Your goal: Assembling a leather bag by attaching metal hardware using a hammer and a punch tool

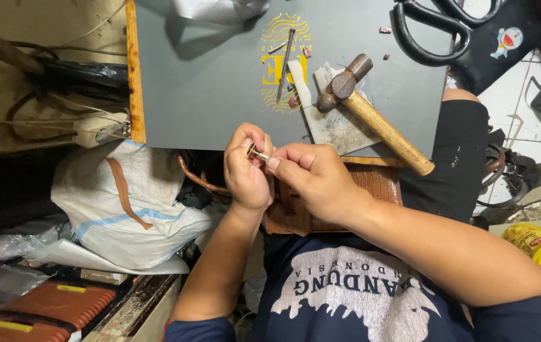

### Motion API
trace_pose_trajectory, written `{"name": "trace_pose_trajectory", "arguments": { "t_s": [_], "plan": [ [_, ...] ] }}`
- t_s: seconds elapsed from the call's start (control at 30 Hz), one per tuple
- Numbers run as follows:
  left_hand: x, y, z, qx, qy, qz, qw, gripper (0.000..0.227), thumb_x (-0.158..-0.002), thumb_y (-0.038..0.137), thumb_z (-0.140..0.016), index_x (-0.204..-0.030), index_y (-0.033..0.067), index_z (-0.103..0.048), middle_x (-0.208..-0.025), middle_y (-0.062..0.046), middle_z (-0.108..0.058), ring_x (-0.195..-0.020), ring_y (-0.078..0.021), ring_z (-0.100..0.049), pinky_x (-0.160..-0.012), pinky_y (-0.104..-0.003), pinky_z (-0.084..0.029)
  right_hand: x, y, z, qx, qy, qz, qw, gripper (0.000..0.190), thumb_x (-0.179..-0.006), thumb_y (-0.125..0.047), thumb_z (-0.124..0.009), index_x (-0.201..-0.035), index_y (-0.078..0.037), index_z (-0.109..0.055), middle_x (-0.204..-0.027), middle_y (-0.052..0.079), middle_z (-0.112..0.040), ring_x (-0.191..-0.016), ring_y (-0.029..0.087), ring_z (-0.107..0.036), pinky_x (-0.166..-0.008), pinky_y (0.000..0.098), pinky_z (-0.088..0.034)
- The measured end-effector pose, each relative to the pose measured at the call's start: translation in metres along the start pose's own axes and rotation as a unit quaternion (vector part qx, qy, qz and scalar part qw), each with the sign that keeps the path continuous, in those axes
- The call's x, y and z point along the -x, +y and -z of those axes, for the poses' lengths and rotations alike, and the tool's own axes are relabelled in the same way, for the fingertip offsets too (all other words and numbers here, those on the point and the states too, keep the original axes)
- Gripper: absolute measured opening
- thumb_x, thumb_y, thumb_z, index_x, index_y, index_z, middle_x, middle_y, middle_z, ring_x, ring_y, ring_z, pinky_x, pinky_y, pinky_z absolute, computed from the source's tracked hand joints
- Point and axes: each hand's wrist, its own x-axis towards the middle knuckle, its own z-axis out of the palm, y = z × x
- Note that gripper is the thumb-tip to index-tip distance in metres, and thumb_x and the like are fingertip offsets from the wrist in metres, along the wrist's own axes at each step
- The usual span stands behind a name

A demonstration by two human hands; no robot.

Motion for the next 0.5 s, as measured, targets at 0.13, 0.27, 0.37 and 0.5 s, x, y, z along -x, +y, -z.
{"name": "trace_pose_trajectory", "arguments": {
  "t_s": [0.13, 0.27, 0.37, 0.5],
  "plan": [
    [0.000, 0.000, -0.001, 0.001, 0.009, 0.014, 1.000, 0.019, -0.094, 0.021, -0.038, -0.078, 0.0107, -0.040, -0.052, 0.000, -0.026, -0.039, -0.0079, -0.028, -0.035, -0.020, -0.023, 0.001, -0.008, -0.001, 0.039, 0.012, 0.004, 0.999, 0.018, -0.094, -0.011, -0.066, -0.079, -0.008, -0.075, -0.043, -0.003, -0.041, -0.049, 0.006, -0.033, -0.046, 0.0188, -0.029],
    [0.001, 0.000, -0.002, 0.013, 0.013, 0.022, 1.000, 0.021, -0.094, 0.023, -0.038, -0.076, 0.0108, -0.040, -0.052, 0.000, -0.025, -0.039, -0.0080, -0.027, -0.035, -0.020, -0.023, -0.002, -0.005, 0.000, 0.063, 0.020, -0.012, 0.998, 0.019, -0.093, -0.015, -0.067, -0.077, -0.012, -0.076, -0.042, -0.003, -0.042, -0.048, 0.007, -0.034, -0.046, 0.0211, -0.032],
    [0.000, 0.000, -0.002, 0.006, 0.016, 0.020, 1.000, 0.021, -0.094, 0.023, -0.037, -0.077, 0.0117, -0.040, -0.052, 0.001, -0.026, -0.038, -0.0078, -0.030, -0.035, -0.020, -0.024, -0.004, -0.008, -0.001, 0.045, 0.025, -0.025, 0.998, 0.020, -0.092, -0.014, -0.067, -0.074, -0.010, -0.075, -0.042, -0.004, -0.040, -0.048, 0.005, -0.033, -0.045, 0.0205, -0.029],
    [-0.001, 0.003, -0.005, -0.007, 0.022, 0.021, 1.000, 0.022, -0.094, 0.023, -0.037, -0.075, 0.0120, -0.040, -0.052, 0.000, -0.026, -0.039, -0.0086, -0.030, -0.034, -0.021, -0.023, -0.005, -0.017, 0.002, 0.066, 0.008, -0.007, 0.998, 0.020, -0.093, -0.012, -0.065, -0.075, -0.008, -0.075, -0.043, -0.004, -0.042, -0.050, 0.006, -0.036, -0.047, 0.0206, -0.032]
  ]
}}
